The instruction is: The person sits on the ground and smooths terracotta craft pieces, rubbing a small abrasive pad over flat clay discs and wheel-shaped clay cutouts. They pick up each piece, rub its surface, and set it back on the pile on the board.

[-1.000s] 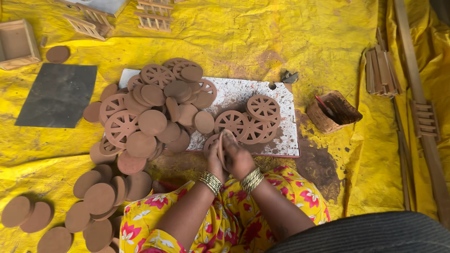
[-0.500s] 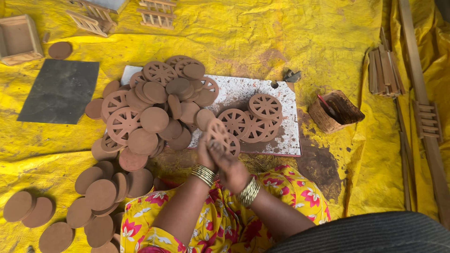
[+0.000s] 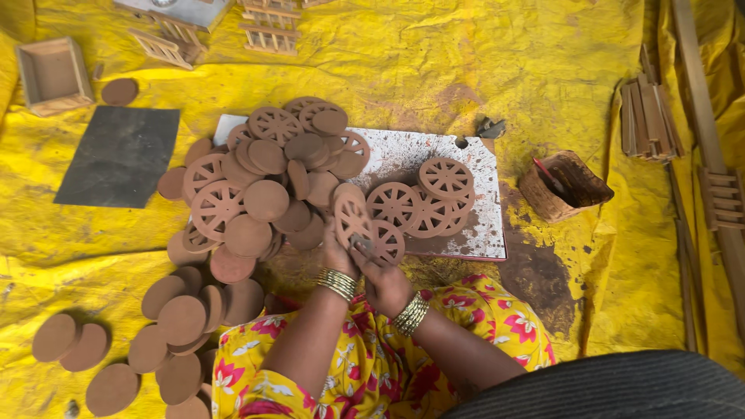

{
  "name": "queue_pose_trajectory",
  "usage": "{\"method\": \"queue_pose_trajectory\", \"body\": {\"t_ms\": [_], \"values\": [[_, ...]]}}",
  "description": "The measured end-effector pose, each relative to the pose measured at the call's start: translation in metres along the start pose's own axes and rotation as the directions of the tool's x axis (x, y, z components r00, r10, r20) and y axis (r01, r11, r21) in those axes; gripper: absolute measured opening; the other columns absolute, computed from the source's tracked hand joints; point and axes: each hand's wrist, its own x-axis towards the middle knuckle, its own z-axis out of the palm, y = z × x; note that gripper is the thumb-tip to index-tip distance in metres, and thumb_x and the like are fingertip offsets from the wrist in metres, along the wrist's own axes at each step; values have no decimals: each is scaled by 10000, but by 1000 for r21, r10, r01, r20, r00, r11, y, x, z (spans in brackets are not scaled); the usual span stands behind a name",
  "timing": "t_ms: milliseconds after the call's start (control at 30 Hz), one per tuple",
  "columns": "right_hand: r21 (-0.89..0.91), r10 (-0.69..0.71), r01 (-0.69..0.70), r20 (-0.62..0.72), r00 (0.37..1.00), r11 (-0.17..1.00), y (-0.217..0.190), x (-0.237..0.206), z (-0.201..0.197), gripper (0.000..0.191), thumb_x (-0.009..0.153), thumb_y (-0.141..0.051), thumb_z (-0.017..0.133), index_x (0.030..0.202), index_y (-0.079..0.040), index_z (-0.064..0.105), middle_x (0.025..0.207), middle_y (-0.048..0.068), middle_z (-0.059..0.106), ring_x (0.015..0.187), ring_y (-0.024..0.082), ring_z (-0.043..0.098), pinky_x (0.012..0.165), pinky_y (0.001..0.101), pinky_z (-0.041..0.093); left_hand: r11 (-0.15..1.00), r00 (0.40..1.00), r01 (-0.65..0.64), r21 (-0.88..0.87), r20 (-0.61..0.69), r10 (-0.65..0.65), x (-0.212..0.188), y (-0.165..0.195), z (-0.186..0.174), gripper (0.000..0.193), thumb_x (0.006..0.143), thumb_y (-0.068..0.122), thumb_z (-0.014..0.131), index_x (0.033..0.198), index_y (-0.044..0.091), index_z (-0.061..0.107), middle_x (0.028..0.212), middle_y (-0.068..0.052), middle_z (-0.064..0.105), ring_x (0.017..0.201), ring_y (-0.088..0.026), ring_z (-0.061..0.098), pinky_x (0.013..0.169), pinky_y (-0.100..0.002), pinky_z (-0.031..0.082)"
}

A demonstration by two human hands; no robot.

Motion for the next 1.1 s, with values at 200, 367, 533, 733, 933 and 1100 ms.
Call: {"method": "queue_pose_trajectory", "body": {"t_ms": [200, 367, 533, 733, 933, 1100], "values": [[28, 103, -99, -214, 971, 995, 36, 26, -17, 639, 846, 63, 570, 1473, -35, 492, 1309, 273, 652, 1115, 421, 689, 947, 469, 583, 991, 987, 14, 136, -163, 9, -15, -43, 16, 477, 990, 470, 513, 1285, 104, 594, 1228, -85, 662, 1107, -245, 656, 1015, -420, 525], [18, 322, -322, -111, 940, 946, 32, 28, -13, 680, 804, 62, 590, 1468, -75, 538, 1212, 266, 682, 1052, 407, 706, 905, 460, 599, 991, 970, 82, 107, -238, -55, -19, -21, 22, 499, 942, 506, 497, 1269, 148, 614, 1202, -55, 678, 1085, -249, 641, 968, -448, 518], [-25, -174, 173, -177, 969, 985, -7, 4, 4, 765, 717, 115, 491, 1463, -54, 506, 1333, 305, 647, 1194, 439, 690, 1012, 480, 575, 982, 982, 127, -140, 154, -105, -1, 5, 10, 563, 1000, 517, 464, 1298, 54, 586, 1215, -161, 641, 1033, -277, 631, 880, -454, 556], [-89, 258, -264, -69, 964, 960, 49, 23, 2, 568, 880, 33, 607, 1433, -91, 572, 1135, 202, 732, 961, 348, 756, 848, 436, 622, 976, 957, 62, 207, -291, 0, -14, -37, 24, 521, 939, 493, 502, 1285, 109, 567, 1248, -134, 648, 1132, -254, 633, 951, -422, 566], [40, 215, -211, -232, 949, 977, 45, 24, 5, 552, 897, 8, 638, 1433, -110, 582, 1152, 200, 738, 1054, 332, 757, 901, 421, 617, 976, 964, 107, 191, -260, -55, -18, -32, 19, 587, 917, 501, 531, 1326, 82, 574, 1243, -120, 659, 1129, -264, 642, 978, -420, 540], [214, 211, -193, -65, 975, 958, 3, 0, 20, 680, 830, 98, 610, 1487, -70, 557, 1091, 193, 746, 1069, 284, 738, 956, 373, 586, 888, 941, -169, 427, -200, 275, 3, -9, 5, 850, 815, 412, 745, 1463, 145, 263, 1253, -98, 599, 1104, -235, 621, 951, -458, 553]]}}
